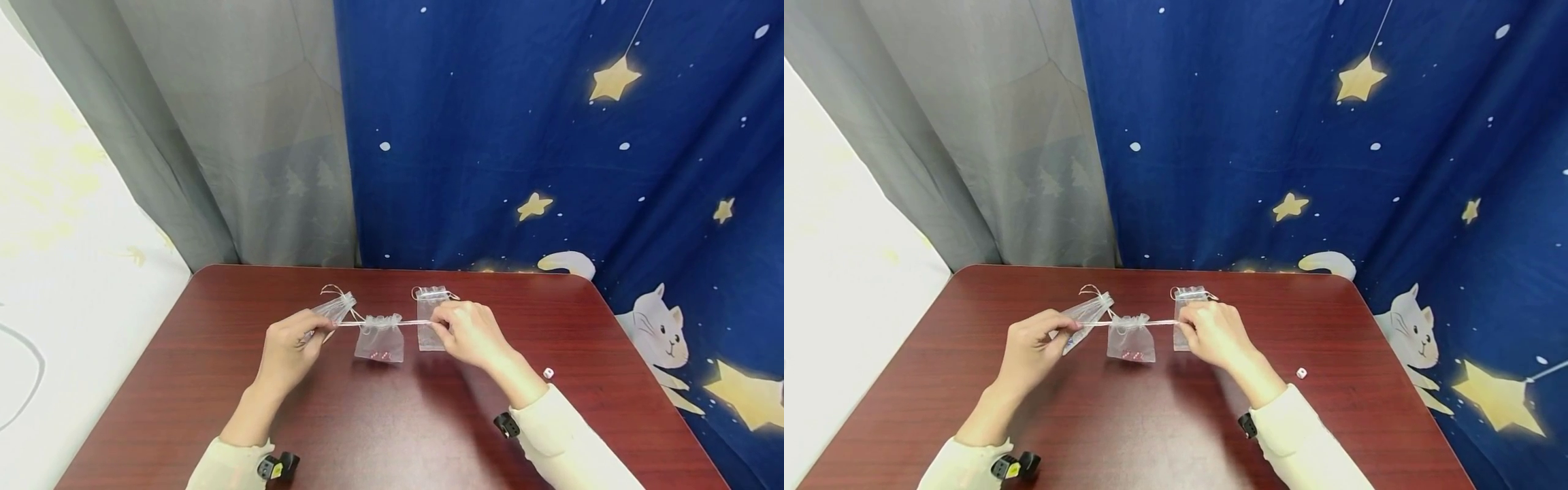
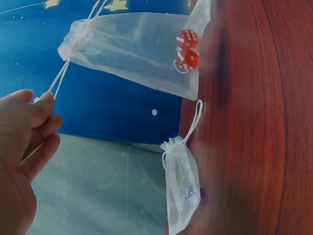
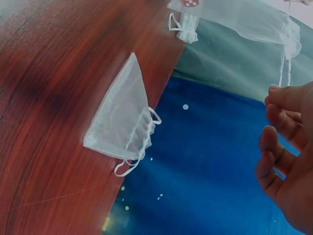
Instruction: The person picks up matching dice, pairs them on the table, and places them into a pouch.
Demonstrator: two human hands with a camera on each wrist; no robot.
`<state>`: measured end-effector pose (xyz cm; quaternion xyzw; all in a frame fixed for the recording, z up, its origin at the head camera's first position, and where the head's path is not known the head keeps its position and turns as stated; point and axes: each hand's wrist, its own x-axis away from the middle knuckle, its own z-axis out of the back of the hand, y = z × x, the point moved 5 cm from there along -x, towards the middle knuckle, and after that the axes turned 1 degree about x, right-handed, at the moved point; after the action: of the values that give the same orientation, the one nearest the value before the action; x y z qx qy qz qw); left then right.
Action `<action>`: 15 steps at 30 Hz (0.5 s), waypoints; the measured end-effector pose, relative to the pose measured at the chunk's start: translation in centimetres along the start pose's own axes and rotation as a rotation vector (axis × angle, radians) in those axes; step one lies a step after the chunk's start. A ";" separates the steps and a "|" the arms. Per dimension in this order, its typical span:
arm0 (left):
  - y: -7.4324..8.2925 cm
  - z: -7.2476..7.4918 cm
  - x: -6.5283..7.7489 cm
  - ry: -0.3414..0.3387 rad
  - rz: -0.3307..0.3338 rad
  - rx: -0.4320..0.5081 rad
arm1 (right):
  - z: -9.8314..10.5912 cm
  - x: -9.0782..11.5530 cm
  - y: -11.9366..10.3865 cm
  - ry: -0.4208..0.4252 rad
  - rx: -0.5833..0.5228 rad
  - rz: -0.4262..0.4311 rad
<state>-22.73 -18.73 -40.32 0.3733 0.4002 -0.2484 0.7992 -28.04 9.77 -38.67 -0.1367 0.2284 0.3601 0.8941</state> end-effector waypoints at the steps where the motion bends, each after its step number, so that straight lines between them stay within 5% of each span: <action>1: 0.0 0.0 0.0 0.006 0.008 -0.009 | 0.0 0.0 0.1 0.003 0.000 -0.002; 9: -0.7 -0.4 0.2 0.015 0.100 0.056 | -0.3 0.2 0.8 0.020 0.007 -0.028; 15: -1.6 -1.3 0.5 -0.022 0.167 0.016 | -1.0 0.3 1.3 0.023 0.010 -0.060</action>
<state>-24.18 -18.77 -41.86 0.4090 0.3568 -0.1881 0.8186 -29.06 10.49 -39.78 -0.1433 0.2361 0.3304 0.9025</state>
